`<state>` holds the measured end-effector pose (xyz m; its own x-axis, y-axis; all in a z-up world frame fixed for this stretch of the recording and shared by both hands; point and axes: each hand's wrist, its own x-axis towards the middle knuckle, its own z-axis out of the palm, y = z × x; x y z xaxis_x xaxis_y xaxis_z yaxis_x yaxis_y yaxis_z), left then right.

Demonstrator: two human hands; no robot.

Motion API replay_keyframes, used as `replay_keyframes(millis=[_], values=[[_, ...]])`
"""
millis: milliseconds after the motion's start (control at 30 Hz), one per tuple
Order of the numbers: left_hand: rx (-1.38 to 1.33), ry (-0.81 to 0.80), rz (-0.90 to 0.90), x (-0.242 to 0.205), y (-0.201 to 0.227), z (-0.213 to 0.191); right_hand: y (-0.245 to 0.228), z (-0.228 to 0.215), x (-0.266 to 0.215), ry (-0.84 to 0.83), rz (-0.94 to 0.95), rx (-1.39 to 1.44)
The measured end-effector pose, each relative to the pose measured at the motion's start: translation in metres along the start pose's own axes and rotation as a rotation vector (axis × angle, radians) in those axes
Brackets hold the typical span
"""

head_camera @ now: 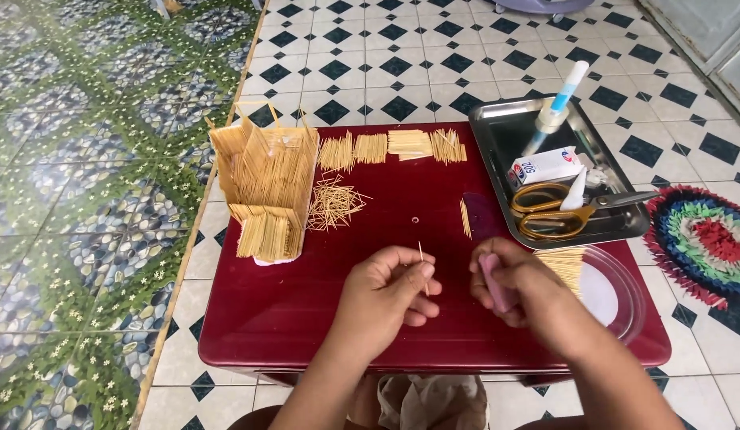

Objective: Sanding the tips of individual toothpicks using a small abrasive block and sorting them into piles.

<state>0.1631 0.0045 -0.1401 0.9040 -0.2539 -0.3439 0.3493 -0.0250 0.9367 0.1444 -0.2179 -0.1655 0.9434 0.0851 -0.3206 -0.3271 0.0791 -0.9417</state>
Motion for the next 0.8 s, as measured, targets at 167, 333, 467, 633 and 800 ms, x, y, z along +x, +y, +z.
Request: replay_keyframes(millis=[167,333,467,633,800], values=[[0.006,-0.027,0.103,0.010,-0.016,-0.016,-0.007,-0.002,-0.011,0.060,-0.219,-0.092],[0.018,-0.031,0.100,0.011,-0.019,-0.014,0.002,0.004,-0.008,0.022,-0.330,-0.034],[0.025,-0.072,0.089,0.009,-0.023,-0.014,0.004,0.007,-0.006,-0.088,-0.328,-0.084],[0.058,-0.100,0.116,0.011,-0.028,-0.015,0.010,0.008,-0.001,-0.134,-0.320,-0.154],[0.139,-0.122,0.100,0.009,-0.025,-0.019,0.006,0.017,-0.002,0.028,-0.316,-0.228]])
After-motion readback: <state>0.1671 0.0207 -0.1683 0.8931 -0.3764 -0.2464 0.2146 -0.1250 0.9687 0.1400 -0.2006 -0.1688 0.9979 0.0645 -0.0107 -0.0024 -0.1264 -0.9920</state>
